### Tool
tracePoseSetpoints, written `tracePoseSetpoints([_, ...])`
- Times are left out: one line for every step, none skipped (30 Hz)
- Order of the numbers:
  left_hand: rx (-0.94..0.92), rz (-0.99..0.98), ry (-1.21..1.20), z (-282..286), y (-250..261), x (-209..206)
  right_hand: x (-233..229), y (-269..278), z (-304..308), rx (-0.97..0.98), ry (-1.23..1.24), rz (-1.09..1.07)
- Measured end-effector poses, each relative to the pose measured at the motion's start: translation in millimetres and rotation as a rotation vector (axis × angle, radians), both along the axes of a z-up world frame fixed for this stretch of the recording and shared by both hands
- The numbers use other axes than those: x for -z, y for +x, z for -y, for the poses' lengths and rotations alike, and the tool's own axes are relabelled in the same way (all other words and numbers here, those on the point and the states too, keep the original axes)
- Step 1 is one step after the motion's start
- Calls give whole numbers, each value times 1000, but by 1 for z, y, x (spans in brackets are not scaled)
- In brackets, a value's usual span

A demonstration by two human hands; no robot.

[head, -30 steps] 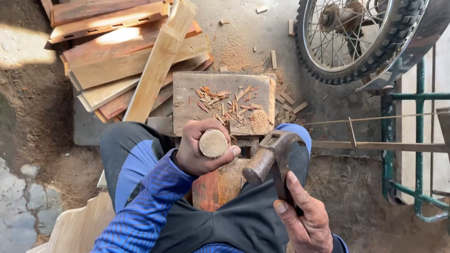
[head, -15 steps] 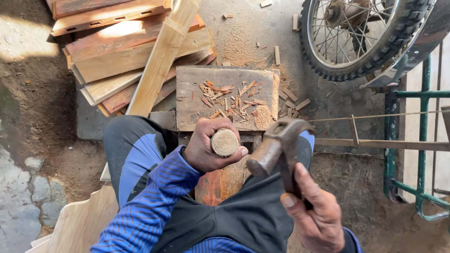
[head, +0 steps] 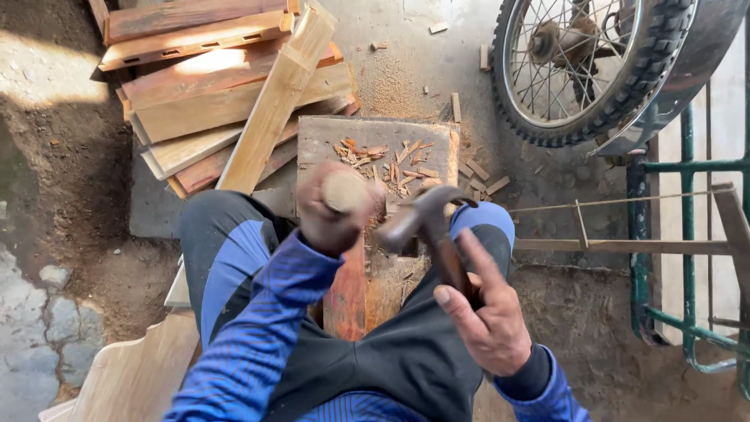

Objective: The person sits on the ground and uses a hammer and a chisel to carve a rectangular wooden block. They repeatedly strike the chisel to remove wood shavings and occasionally rotate the block to work on different sides.

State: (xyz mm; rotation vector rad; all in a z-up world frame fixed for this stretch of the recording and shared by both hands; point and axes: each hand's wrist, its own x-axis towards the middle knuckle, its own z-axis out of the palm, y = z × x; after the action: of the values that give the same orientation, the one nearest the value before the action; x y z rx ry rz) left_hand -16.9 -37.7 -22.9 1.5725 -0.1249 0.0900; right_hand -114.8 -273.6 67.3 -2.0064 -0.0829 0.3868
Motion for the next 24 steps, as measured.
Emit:
tracePoseSetpoints([-353, 56, 135, 2, 9, -12, 7, -2, 3, 161, 31, -135])
tracePoseSetpoints([-355, 68, 133, 6, 9, -30, 22, -9, 7, 160, 32, -123])
tracePoseSetpoints([-303, 329, 185, 11, 4, -49, 34, -20, 11, 234, 204, -204])
tracePoseSetpoints([-244, 588, 235, 15, -1, -68, 47, -31, 15, 306, 377, -285])
tracePoseSetpoints([-252, 589, 244, 30, -19, -77, 62, -34, 22, 296, 382, -287])
tracePoseSetpoints([-96, 658, 202, 45, -37, -87, 75, -41, 23, 298, 447, -296])
tracePoseSetpoints([63, 750, 166, 57, -45, -97, 93, -39, 15, 292, 522, -278])
tracePoseSetpoints([57, 778, 182, 66, -56, -95, 103, -33, 16, 284, 597, -261])
tracePoseSetpoints([159, 771, 211, 75, -74, -93, 111, -36, 17, 284, 667, -264])
tracePoseSetpoints([261, 759, 239, 85, -91, -89, 121, -39, 19, 283, 737, -267])
tracePoseSetpoints([258, 757, 249, 98, -110, -72, 129, -44, 23, 286, 803, -279])
tracePoseSetpoints([358, 699, 426, 111, -129, -53, 137, -50, 28, 289, 870, -291])
tracePoseSetpoints([458, 640, 602, 125, -147, -35, 145, -55, 34, 292, 936, -300])
tracePoseSetpoints([455, 640, 611, 118, -143, -56, 150, -60, 39, 294, 1003, -309])
tracePoseSetpoints([425, 629, 564, 110, -137, -77, 155, -63, 43, 297, 1070, -313])
tracePoseSetpoints([395, 619, 516, 103, -131, -98, 160, -67, 47, 300, 1136, -318])
tracePoseSetpoints([393, 623, 525, 91, -132, -94, 163, -69, 51, 301, 1204, -323])
tracePoseSetpoints([335, 452, 481, 80, -132, -90, 166, -71, 55, 302, 1271, -329])
tracePoseSetpoints([282, 291, 433, 68, -128, -85, 170, -70, 58, 303, 1340, -321])
tracePoseSetpoints([286, 307, 442, 60, -132, -48, 170, -66, 57, 303, 1410, -314])
tracePoseSetpoints([37, 56, 607, 51, -140, -12, 169, -71, 57, 323, 1480, -310])
tracePoseSetpoints([-217, -197, 761, 41, -147, 25, 168, -77, 56, 343, 1551, -304])
tracePoseSetpoints([-211, -189, 761, 36, -148, 41, 166, -75, 56, 345, 1552, -295])
tracePoseSetpoints([-224, -436, 859, 30, -148, 56, 163, -74, 54, 345, 1556, -306])
